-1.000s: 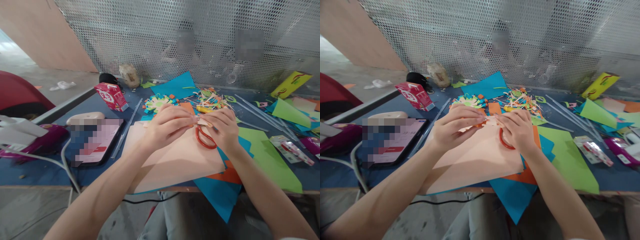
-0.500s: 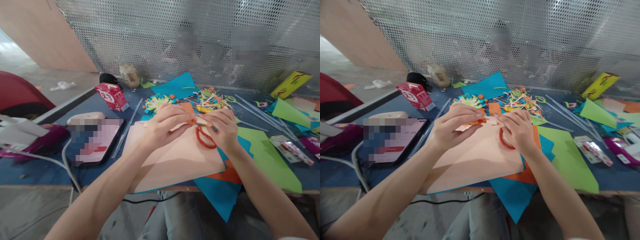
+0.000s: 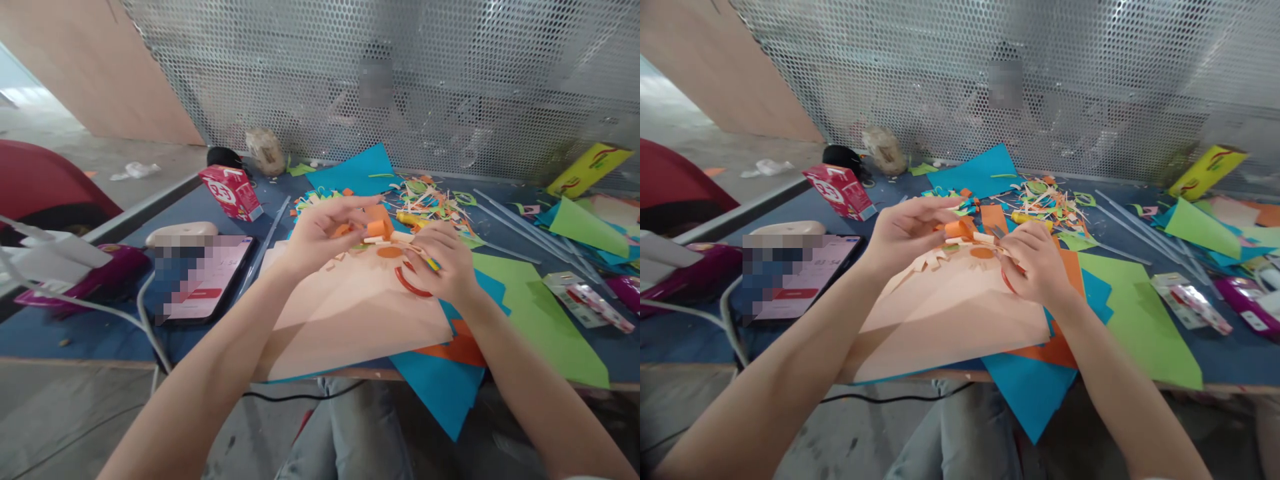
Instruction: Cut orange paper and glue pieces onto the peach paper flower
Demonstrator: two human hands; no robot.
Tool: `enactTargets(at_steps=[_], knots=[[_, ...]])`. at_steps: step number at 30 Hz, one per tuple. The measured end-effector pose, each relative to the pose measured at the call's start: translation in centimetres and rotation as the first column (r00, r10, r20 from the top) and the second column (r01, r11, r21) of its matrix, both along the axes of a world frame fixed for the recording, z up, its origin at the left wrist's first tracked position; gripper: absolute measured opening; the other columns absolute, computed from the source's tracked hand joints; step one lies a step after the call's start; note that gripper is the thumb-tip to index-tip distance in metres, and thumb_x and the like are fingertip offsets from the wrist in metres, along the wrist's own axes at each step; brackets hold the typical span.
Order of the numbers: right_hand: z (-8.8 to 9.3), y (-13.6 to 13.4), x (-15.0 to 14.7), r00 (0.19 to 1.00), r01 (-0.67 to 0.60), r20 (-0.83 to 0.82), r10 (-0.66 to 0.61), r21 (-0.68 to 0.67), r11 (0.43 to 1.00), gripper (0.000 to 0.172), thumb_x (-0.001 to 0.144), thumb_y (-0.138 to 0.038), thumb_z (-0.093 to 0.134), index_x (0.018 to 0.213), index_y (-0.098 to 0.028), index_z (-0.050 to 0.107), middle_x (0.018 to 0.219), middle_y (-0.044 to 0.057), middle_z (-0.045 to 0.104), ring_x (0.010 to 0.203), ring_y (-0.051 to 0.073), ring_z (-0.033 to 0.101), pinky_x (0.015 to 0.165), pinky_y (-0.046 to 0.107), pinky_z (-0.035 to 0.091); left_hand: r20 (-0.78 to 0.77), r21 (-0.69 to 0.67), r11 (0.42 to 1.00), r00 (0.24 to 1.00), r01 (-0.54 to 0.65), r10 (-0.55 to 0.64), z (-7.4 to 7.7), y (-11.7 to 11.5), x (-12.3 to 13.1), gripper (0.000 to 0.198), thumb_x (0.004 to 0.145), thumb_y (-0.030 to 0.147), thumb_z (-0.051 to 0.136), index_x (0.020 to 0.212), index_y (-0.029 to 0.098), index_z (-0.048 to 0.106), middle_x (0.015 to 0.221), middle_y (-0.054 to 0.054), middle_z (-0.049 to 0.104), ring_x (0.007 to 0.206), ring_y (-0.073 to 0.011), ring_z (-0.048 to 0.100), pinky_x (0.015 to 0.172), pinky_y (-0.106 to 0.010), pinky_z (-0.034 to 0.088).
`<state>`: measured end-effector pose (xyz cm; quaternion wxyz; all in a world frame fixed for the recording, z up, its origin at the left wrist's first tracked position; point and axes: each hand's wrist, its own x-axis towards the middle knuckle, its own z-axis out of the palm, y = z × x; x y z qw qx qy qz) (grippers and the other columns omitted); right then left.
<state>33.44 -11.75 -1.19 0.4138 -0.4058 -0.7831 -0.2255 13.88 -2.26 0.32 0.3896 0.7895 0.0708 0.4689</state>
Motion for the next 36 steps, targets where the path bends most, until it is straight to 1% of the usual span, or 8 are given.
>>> enactTargets(at_steps=[5, 8, 11, 16, 21, 24, 31, 36], knots=[[0.20, -0.18, -0.20, 0.998, -0.040, -0.042, 0.037, -0.077, 0.996, 0.008, 0.076, -0.013, 0.055, 0.076, -0.021, 0.055, 0.068, 0.002, 0.061, 0.070, 0.018, 0.054, 0.065, 0.034, 0.046, -0.056, -0.003, 1.000, 0.998, 0.006, -0.006, -0.09, 0.00, -0.01, 0.031, 0.075, 0.024, 0.060, 0.106, 0.019, 0.063, 0.085, -0.007, 0.069, 0.070, -0.0150, 0.065, 0.058, -0.025, 0.054], [0.20, -0.16, -0.18, 0.998, -0.052, -0.044, 0.048, -0.083, 0.995, 0.008, 0.075, -0.012, 0.056, 0.075, -0.021, 0.055, 0.067, 0.003, 0.061, 0.069, 0.017, 0.054, 0.065, 0.033, 0.046, -0.040, -0.004, 1.000, 0.999, -0.005, 0.005, -0.16, -0.03, 0.03, 0.031, 0.074, 0.020, 0.060, 0.104, 0.019, 0.063, 0.085, -0.007, 0.069, 0.071, -0.0147, 0.065, 0.059, -0.025, 0.053], [0.12, -0.11, -0.14, 0.999, -0.041, -0.032, 0.038, -0.080, 0.996, 0.009, 0.076, -0.013, 0.056, 0.077, -0.021, 0.055, 0.069, 0.003, 0.061, 0.070, 0.017, 0.054, 0.065, 0.034, 0.046, -0.036, 0.008, 1.000, 0.999, -0.027, 0.027, -0.11, -0.05, 0.08, 0.030, 0.072, 0.017, 0.060, 0.101, 0.018, 0.064, 0.090, -0.007, 0.069, 0.076, -0.0149, 0.064, 0.064, -0.025, 0.053], [0.03, -0.08, -0.12, 0.999, -0.037, -0.038, 0.034, -0.067, 0.997, 0.009, 0.076, -0.013, 0.056, 0.078, -0.021, 0.055, 0.069, 0.002, 0.061, 0.070, 0.018, 0.054, 0.065, 0.034, 0.046, -0.064, 0.021, 0.994, 0.992, -0.112, 0.113, 0.11, -0.33, 0.08, 0.029, 0.071, 0.012, 0.056, 0.098, 0.017, 0.066, 0.101, -0.008, 0.067, 0.084, -0.0141, 0.063, 0.070, -0.024, 0.051], [0.08, -0.04, -0.09, 0.998, -0.030, -0.051, 0.027, -0.067, 0.997, 0.009, 0.076, -0.013, 0.056, 0.078, -0.021, 0.055, 0.068, 0.003, 0.061, 0.068, 0.018, 0.054, 0.064, 0.034, 0.046, -0.112, 0.081, 0.976, 0.971, -0.203, 0.211, 0.20, -0.45, -0.01, 0.032, 0.070, 0.008, 0.054, 0.097, 0.018, 0.066, 0.090, -0.005, 0.069, 0.073, -0.0113, 0.061, 0.068, -0.023, 0.049], [0.07, -0.02, -0.04, 0.998, -0.024, -0.060, 0.021, -0.062, 0.998, 0.008, 0.076, -0.013, 0.056, 0.078, -0.021, 0.055, 0.069, 0.003, 0.061, 0.069, 0.018, 0.054, 0.064, 0.034, 0.046, -0.129, 0.102, 0.968, 0.962, -0.229, 0.241, 0.21, -0.45, 0.00, 0.033, 0.069, 0.007, 0.053, 0.097, 0.019, 0.067, 0.089, -0.004, 0.069, 0.070, -0.0108, 0.060, 0.066, -0.023, 0.048], [0.10, 0.01, 0.02, 0.998, -0.009, -0.067, 0.005, -0.053, 0.999, 0.009, 0.076, -0.012, 0.056, 0.076, -0.021, 0.055, 0.069, 0.003, 0.062, 0.068, 0.017, 0.055, 0.064, 0.033, 0.046, -0.153, 0.043, 0.978, 0.966, -0.204, 0.209, 0.25, -0.58, -0.02, 0.035, 0.069, 0.009, 0.056, 0.101, 0.020, 0.066, 0.095, -0.004, 0.068, 0.072, -0.0120, 0.060, 0.065, -0.023, 0.048], [0.20, 0.00, -0.13, 0.997, 0.011, -0.073, -0.015, -0.065, 0.998, 0.008, 0.077, -0.013, 0.056, 0.076, -0.021, 0.055, 0.068, 0.002, 0.062, 0.067, 0.017, 0.056, 0.063, 0.032, 0.046, -0.142, -0.003, 0.990, 0.980, -0.141, 0.139, 0.33, -0.66, 0.06, 0.035, 0.071, 0.011, 0.056, 0.104, 0.020, 0.064, 0.096, -0.005, 0.067, 0.073, -0.0122, 0.060, 0.065, -0.023, 0.048]])
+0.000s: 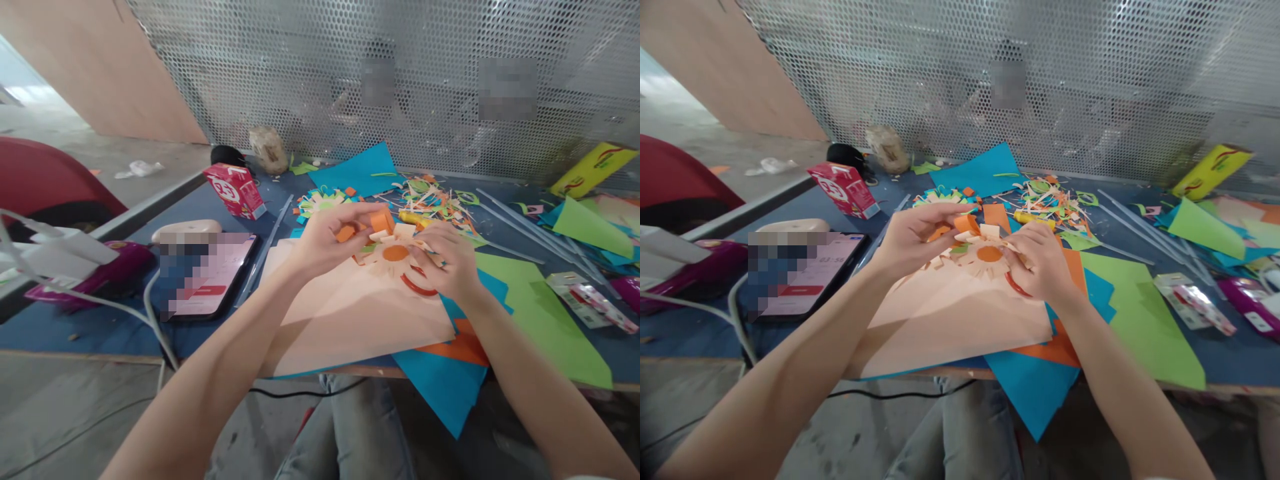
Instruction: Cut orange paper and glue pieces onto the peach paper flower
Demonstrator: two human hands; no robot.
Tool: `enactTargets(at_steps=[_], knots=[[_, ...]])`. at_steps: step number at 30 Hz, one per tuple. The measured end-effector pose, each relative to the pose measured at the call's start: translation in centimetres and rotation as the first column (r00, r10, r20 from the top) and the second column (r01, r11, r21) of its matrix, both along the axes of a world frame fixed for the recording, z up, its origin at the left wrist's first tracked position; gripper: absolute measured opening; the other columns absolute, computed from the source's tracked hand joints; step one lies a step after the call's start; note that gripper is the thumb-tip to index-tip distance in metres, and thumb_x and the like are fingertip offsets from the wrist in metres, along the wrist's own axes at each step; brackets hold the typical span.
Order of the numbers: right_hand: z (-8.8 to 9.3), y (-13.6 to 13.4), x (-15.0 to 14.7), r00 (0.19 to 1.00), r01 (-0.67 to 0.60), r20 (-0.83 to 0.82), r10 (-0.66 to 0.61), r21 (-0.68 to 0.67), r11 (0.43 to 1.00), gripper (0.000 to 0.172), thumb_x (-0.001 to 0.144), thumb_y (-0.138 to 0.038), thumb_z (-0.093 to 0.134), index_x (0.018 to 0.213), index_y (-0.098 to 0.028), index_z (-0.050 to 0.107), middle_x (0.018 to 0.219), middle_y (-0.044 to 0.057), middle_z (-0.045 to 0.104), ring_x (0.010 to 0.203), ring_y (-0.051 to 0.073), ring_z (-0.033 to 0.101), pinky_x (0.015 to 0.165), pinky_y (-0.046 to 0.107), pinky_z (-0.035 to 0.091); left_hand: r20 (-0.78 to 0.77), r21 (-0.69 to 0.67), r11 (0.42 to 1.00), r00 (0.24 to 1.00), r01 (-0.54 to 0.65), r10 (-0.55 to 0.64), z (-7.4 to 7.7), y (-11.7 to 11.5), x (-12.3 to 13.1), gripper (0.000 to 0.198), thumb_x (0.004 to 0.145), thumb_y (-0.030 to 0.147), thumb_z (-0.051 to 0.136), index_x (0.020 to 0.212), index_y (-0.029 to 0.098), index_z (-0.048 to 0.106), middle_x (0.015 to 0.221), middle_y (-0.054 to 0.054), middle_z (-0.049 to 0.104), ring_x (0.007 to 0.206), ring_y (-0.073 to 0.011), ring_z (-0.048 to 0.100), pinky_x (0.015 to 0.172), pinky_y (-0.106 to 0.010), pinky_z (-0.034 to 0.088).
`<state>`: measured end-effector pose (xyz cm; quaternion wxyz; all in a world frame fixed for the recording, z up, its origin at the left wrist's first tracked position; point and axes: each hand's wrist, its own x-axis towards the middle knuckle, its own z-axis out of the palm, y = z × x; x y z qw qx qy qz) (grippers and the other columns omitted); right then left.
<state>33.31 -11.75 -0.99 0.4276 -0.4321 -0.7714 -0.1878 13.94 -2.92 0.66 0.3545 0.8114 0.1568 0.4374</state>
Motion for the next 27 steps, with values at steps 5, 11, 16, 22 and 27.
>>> enactTargets(at_steps=[5, 11, 16, 22, 27], knots=[[0.17, -0.06, -0.23, 1.000, 0.009, -0.019, -0.009, -0.020, 1.000, 0.009, 0.078, -0.015, 0.055, 0.073, -0.021, 0.054, 0.067, 0.002, 0.062, 0.064, 0.016, 0.056, 0.062, 0.032, 0.045, 0.018, -0.008, 0.998, 0.998, 0.060, -0.060, -0.07, 0.00, 0.04, 0.033, 0.071, 0.011, 0.055, 0.103, 0.018, 0.064, 0.101, -0.007, 0.065, 0.077, -0.0127, 0.059, 0.069, -0.025, 0.048], [0.09, -0.20, -0.48, 0.995, 0.022, -0.092, -0.029, -0.079, 0.997, 0.012, 0.078, -0.019, 0.055, 0.067, -0.021, 0.054, 0.065, 0.002, 0.061, 0.063, 0.016, 0.056, 0.062, 0.031, 0.044, 0.056, -0.083, 0.990, 0.993, 0.112, -0.108, -0.43, 0.32, -0.24, 0.030, 0.082, 0.023, 0.046, 0.107, 0.019, 0.062, 0.100, -0.006, 0.065, 0.083, -0.0146, 0.059, 0.075, -0.028, 0.047], [0.26, -0.38, -0.69, 0.966, 0.017, -0.244, -0.085, -0.270, 0.963, 0.019, 0.077, -0.023, 0.053, 0.059, -0.020, 0.052, 0.056, -0.001, 0.051, 0.054, 0.012, 0.048, 0.052, 0.026, 0.037, 0.105, -0.127, 0.977, 0.982, 0.170, -0.157, -0.54, 0.58, -0.20, 0.033, 0.085, 0.034, 0.042, 0.109, 0.019, 0.060, 0.102, -0.007, 0.063, 0.092, -0.0168, 0.057, 0.082, -0.031, 0.045], [0.33, -0.49, -0.86, 0.890, -0.133, -0.445, -0.103, -0.468, 0.874, 0.018, 0.075, -0.029, 0.055, 0.061, -0.018, 0.057, 0.052, -0.002, 0.048, 0.049, 0.010, 0.045, 0.046, 0.024, 0.034, 0.156, -0.178, 0.958, 0.968, 0.225, -0.198, -0.45, 0.10, 0.29, 0.043, 0.074, 0.026, 0.062, 0.115, 0.019, 0.051, 0.093, -0.004, 0.059, 0.084, -0.0136, 0.056, 0.078, -0.028, 0.047], [0.27, -0.42, -1.02, 0.909, -0.118, -0.405, -0.099, -0.478, 0.871, 0.015, 0.075, -0.026, 0.056, 0.062, -0.017, 0.059, 0.055, -0.001, 0.055, 0.051, 0.012, 0.050, 0.046, 0.023, 0.037, 0.150, -0.195, 0.968, 0.980, 0.158, -0.130, -0.82, -0.21, 0.72, 0.038, 0.073, 0.024, 0.064, 0.109, 0.018, 0.053, 0.087, -0.003, 0.058, 0.078, -0.0111, 0.056, 0.073, -0.025, 0.047]])
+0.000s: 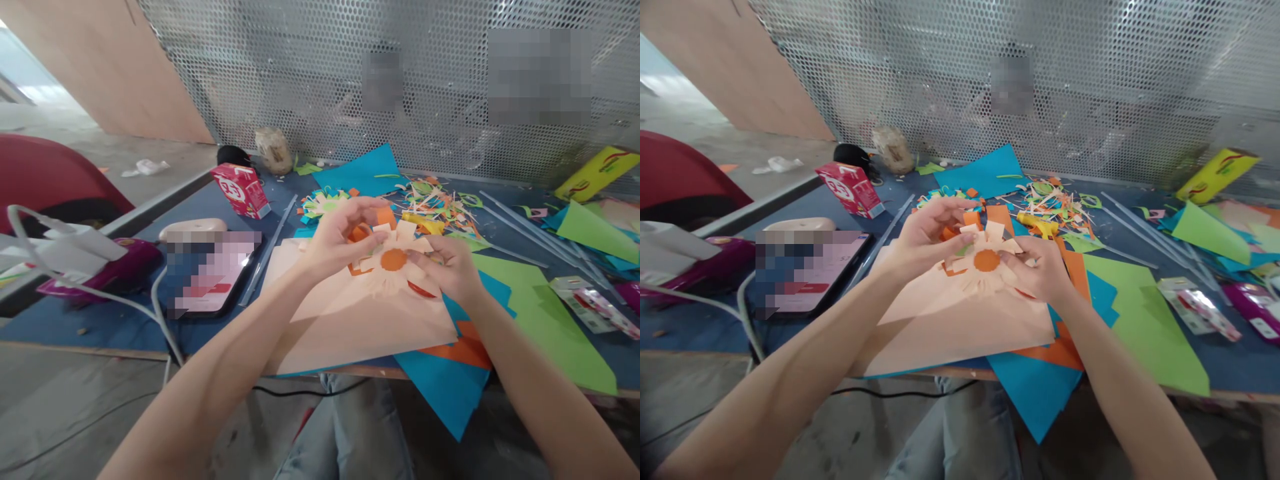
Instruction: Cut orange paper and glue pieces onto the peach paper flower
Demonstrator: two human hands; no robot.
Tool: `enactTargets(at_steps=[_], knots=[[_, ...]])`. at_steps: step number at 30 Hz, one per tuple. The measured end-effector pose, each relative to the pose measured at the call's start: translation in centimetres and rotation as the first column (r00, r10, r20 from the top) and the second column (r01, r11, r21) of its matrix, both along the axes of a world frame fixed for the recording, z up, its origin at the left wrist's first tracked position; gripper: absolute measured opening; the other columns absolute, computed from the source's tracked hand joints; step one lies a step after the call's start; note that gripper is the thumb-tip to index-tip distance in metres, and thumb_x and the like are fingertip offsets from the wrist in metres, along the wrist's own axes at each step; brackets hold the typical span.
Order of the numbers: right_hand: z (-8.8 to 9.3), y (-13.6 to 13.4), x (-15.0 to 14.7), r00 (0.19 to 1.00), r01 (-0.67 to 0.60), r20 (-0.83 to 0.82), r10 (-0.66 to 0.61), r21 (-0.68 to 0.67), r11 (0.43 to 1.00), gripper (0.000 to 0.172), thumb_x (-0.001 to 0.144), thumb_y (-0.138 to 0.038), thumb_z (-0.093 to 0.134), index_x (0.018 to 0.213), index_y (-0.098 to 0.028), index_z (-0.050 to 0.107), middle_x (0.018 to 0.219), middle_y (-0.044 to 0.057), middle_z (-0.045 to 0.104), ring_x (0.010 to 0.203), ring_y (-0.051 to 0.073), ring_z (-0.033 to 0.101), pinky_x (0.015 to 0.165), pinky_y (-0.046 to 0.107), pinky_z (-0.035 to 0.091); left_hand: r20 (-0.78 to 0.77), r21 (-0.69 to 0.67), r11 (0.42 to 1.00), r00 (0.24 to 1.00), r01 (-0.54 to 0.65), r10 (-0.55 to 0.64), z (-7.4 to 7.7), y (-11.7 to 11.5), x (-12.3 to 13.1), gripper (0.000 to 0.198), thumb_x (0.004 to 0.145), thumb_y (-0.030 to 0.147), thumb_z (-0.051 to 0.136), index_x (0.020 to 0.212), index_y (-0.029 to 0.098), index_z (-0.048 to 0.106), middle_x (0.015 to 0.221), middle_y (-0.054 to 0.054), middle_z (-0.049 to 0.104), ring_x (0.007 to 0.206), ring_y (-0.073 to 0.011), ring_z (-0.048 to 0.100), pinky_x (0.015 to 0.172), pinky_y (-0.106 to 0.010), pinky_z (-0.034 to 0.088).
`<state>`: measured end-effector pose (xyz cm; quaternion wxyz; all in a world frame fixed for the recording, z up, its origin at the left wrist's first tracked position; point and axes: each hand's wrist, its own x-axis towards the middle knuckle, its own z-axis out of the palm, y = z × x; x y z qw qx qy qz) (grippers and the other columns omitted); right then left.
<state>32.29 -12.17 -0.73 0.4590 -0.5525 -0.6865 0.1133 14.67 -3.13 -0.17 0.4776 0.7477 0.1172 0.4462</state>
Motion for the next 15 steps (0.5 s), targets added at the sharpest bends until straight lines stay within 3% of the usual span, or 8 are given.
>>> enactTargets(at_steps=[8, 15], knots=[[-0.05, 0.06, 0.06, 0.991, 0.020, 0.132, -0.034, 0.103, 0.994, 0.015, 0.078, -0.026, 0.053, 0.067, -0.018, 0.060, 0.062, 0.001, 0.061, 0.059, 0.014, 0.056, 0.052, 0.026, 0.040, -0.085, 0.080, 0.989, 0.988, -0.125, 0.132, -0.07, -0.42, 0.09, 0.044, 0.070, 0.028, 0.067, 0.111, 0.018, 0.053, 0.092, -0.005, 0.060, 0.085, -0.0145, 0.058, 0.076, -0.026, 0.047], [-0.15, 0.02, 0.10, 0.977, 0.019, 0.206, -0.049, 0.144, 0.989, 0.012, 0.080, -0.025, 0.054, 0.072, -0.019, 0.060, 0.061, 0.000, 0.060, 0.059, 0.013, 0.057, 0.052, 0.025, 0.042, -0.112, 0.102, 0.986, 0.983, -0.132, 0.144, -0.11, -0.41, 0.11, 0.054, 0.071, 0.028, 0.066, 0.120, 0.019, 0.045, 0.098, -0.006, 0.061, 0.087, -0.0140, 0.059, 0.077, -0.026, 0.047]])
